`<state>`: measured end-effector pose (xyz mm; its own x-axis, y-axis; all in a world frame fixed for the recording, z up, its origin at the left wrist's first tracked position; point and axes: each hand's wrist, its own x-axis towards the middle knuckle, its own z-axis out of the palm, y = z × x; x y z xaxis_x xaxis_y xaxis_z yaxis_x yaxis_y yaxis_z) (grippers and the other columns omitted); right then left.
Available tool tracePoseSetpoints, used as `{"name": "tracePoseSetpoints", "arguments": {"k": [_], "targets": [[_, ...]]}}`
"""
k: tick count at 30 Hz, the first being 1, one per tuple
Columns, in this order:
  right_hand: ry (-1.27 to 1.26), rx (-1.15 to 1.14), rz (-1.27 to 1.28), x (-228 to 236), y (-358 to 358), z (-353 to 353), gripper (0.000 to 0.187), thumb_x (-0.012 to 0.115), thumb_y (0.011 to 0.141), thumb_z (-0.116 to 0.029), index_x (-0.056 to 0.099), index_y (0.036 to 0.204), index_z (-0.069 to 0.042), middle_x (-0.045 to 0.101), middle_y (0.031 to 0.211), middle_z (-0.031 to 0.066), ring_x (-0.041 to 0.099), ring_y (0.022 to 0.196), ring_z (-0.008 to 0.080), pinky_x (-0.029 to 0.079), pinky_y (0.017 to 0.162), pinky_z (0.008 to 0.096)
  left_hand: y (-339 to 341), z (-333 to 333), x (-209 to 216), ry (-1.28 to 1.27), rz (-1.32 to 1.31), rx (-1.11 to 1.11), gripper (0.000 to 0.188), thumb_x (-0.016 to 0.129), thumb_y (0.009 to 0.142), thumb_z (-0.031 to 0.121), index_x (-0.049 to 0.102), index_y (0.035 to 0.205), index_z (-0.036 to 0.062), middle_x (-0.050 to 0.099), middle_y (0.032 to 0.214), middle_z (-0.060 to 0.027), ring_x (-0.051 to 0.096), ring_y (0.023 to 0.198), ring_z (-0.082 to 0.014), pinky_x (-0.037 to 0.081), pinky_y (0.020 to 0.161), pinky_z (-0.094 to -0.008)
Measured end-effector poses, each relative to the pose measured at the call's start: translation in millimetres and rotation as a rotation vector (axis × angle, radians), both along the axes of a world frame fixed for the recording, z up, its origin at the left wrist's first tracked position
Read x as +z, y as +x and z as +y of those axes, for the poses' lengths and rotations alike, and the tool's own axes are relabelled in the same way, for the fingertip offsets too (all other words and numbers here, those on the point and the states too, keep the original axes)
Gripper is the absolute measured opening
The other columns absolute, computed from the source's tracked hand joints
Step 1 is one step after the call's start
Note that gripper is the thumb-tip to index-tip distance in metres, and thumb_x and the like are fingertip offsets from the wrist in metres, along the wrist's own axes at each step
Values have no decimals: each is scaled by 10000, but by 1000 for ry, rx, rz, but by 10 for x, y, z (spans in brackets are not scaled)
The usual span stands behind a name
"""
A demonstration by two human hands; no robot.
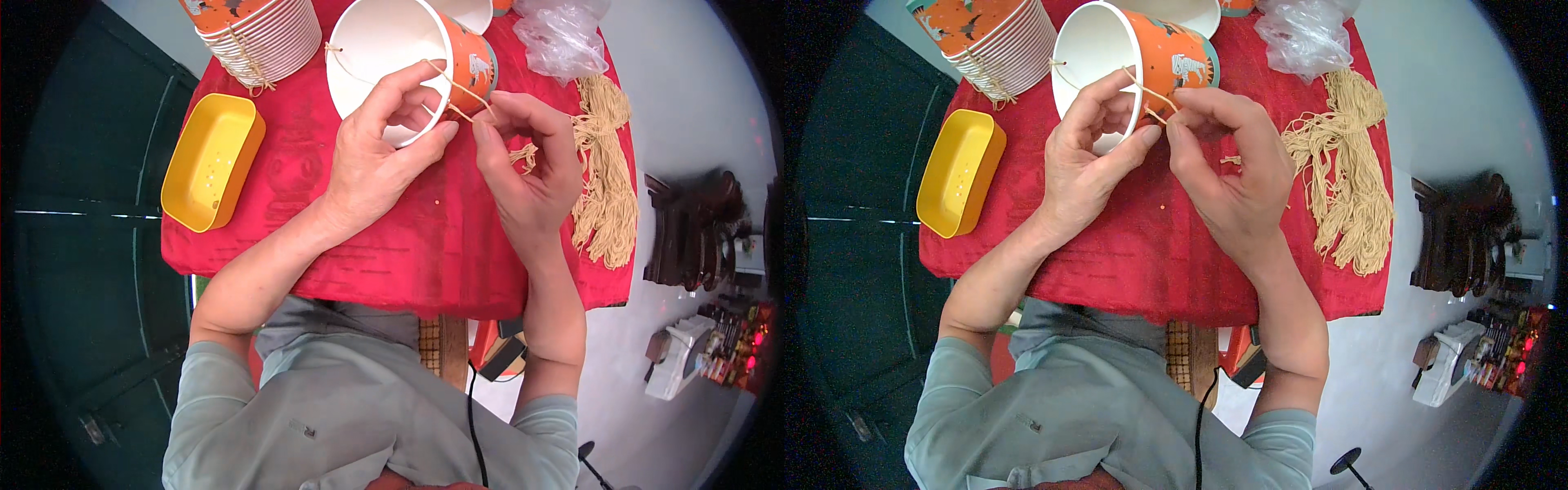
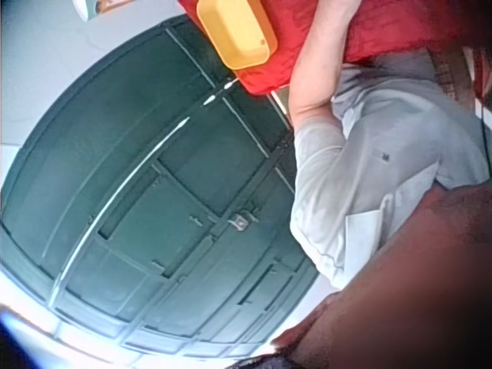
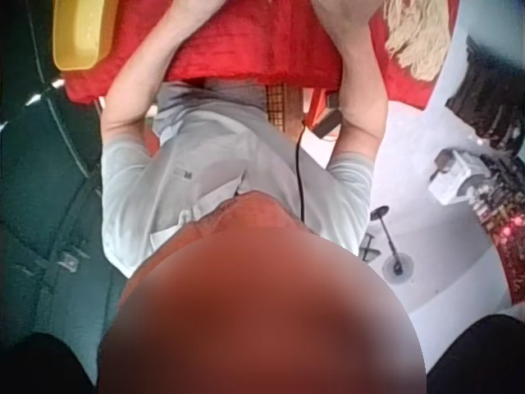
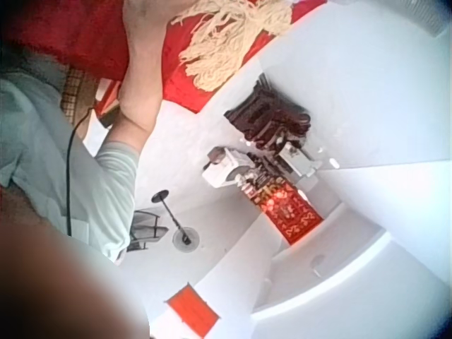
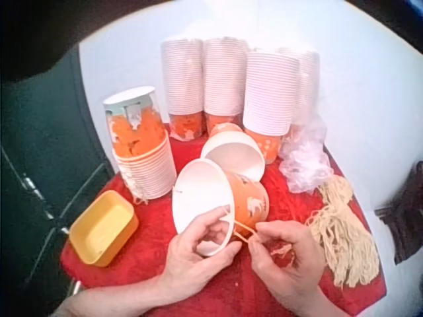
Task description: Manually threading and tying thin rope handles onto pre-punched paper buckets.
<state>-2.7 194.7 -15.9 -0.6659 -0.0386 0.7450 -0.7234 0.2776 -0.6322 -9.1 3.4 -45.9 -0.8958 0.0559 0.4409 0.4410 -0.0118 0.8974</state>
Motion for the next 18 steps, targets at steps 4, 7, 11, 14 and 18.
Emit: {"name": "tracePoseSetpoints", "arguments": {"k": [4, 7, 11, 14, 18], "targets": [[-4, -15, -10, 13, 1, -8, 329, 815, 955, 65, 749, 1265, -23, 786, 1008, 69, 763, 895, 139, 628, 816, 299, -20, 1, -28, -5, 7, -3, 645, 861, 966, 54, 627, 1566, 78, 748, 1136, -35, 699, 987, -101, 589, 933, -280], [-6, -23, -14, 10, -7, -17, 333, 818, 951, 64, 750, 1264, -26, 786, 1000, 65, 757, 883, 134, 625, 807, 295, -31, -4, -29, -12, 34, -6, 645, 859, 966, 46, 627, 1568, 79, 743, 1131, -33, 694, 983, -99, 589, 930, -281], [6, -21, -11, 3, -3, -20, 338, 822, 941, 67, 750, 1258, -27, 783, 989, 60, 753, 866, 132, 622, 794, 294, -20, -14, -25, -45, 55, 8, 651, 856, 966, 42, 624, 1573, 78, 738, 1120, -30, 692, 982, -97, 591, 928, -285], [8, -25, -18, -7, -3, -17, 340, 826, 936, 66, 751, 1254, -30, 780, 981, 56, 752, 859, 134, 622, 791, 295, 1, -15, 8, -63, 35, -9, 660, 858, 965, 51, 619, 1580, 78, 740, 1121, -28, 697, 987, -101, 594, 932, -287], [25, -46, -9, -24, -21, -22, 342, 834, 935, 56, 754, 1254, -39, 778, 979, 52, 758, 864, 137, 625, 793, 294, 17, -15, 14, -62, 23, -18, 663, 860, 964, 65, 617, 1581, 76, 741, 1119, -26, 704, 994, -107, 596, 937, -290]]}}
